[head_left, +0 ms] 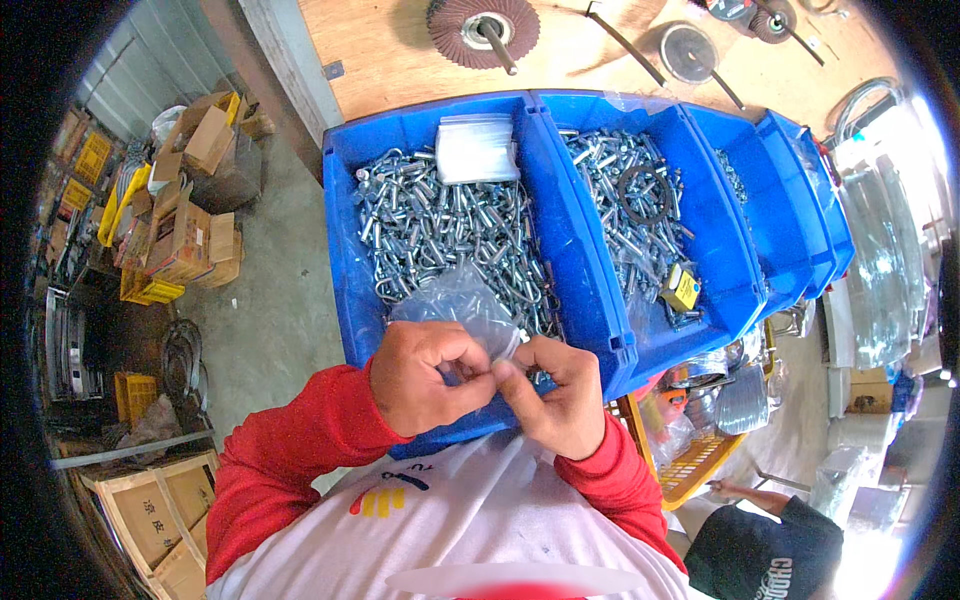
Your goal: The person sorts metal fasteners from a blue bin into small clear plastic bags. They repeatedly pick fasteners, place them into bags, and set the filled bags aside on the workbench.
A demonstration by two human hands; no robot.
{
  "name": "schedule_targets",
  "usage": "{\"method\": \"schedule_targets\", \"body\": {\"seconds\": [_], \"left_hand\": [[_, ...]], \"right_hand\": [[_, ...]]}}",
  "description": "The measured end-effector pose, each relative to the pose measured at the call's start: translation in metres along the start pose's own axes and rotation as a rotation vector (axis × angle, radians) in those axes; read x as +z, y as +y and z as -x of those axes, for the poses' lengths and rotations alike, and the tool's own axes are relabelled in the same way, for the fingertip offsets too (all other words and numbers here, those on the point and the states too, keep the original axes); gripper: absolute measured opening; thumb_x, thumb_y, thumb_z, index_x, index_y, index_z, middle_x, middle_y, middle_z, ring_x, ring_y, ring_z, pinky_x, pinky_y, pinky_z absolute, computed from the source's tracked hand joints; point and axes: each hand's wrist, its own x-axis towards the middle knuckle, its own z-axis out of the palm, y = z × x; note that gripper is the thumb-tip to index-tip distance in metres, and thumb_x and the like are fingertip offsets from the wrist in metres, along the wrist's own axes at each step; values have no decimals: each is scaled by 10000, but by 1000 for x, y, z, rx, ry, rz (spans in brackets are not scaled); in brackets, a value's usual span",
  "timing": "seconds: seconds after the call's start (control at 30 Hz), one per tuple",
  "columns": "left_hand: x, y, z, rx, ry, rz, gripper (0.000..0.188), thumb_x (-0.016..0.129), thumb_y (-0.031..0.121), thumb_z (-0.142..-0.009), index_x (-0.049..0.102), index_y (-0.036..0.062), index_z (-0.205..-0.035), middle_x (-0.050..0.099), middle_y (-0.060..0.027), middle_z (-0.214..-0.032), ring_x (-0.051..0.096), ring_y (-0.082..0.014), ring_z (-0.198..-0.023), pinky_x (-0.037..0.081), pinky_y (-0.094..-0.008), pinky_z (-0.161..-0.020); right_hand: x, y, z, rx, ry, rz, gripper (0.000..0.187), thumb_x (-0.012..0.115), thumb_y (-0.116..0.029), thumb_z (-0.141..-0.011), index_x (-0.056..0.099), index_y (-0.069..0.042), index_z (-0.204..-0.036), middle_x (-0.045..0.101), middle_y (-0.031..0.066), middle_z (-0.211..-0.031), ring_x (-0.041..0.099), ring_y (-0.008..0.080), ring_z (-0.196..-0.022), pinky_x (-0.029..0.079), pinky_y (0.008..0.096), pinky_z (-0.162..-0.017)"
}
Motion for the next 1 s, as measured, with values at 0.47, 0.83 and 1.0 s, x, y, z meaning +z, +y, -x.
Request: {"method": "schedule_targets", "body": {"seconds": [0.47,0.83,1.0], "left_hand": [[2,-8,-3,40,-81,-17,137,805,72,-814,680,28,-780,700,-110,-728,696,-194,-630,543,-317,-583],[-8,-21,-19,273,352,-405,177,747,-39,-833,597,45,-792,599,-102,-694,628,-245,-588,469,-344,-523],[-15,-14,-17,426,-129,-677,303,696,31,-728,698,78,-1027,664,-133,-1079,698,-310,-726,585,-415,-640]], "right_hand": [[5,12,-5,-131,65,80,106,705,-38,-840,657,-16,-748,655,104,-697,614,261,-626,446,358,-630],[19,20,-11,-159,251,297,60,683,-12,-742,655,-16,-689,637,139,-638,600,291,-569,448,382,-619],[14,21,-26,-144,375,232,144,699,-37,-796,652,4,-667,605,168,-592,636,298,-522,469,395,-521]]}}
